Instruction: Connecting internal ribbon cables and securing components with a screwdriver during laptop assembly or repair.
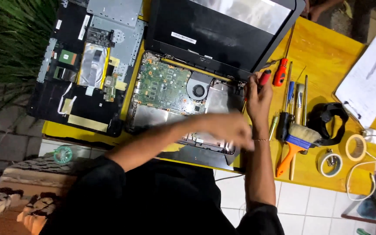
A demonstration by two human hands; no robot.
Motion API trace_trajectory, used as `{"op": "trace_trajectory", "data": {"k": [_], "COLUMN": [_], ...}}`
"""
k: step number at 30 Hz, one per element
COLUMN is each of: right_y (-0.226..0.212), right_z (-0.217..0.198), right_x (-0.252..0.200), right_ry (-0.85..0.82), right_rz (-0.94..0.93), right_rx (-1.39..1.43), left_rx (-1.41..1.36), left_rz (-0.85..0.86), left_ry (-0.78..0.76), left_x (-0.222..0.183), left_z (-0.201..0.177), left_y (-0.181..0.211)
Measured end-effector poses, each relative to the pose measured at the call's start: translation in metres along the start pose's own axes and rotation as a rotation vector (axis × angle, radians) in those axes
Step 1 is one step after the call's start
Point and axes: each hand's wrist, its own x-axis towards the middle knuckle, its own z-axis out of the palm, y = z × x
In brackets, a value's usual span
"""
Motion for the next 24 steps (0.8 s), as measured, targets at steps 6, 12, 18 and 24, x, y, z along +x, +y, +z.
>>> {"op": "trace_trajectory", "data": {"k": [6, 12, 18, 24], "right_y": [-0.012, -0.026, -0.015, -0.009], "right_z": [0.024, 0.032, 0.034, 0.041], "right_x": [0.001, -0.004, -0.009, -0.016], "right_ry": [0.128, 0.132, 0.060, 0.051], "right_rz": [-0.059, -0.102, -0.097, -0.034], "right_rx": [-0.085, -0.301, -0.293, -0.214], "left_rx": [0.333, 0.452, 0.632, 0.702], "left_rz": [-0.020, -0.085, -0.030, -0.019], "left_ry": [0.966, 0.977, 0.965, 0.937], "left_x": [-0.050, -0.049, -0.044, -0.045], "left_z": [-0.063, -0.046, -0.040, -0.037], "left_y": [-0.023, -0.033, -0.019, -0.027]}}
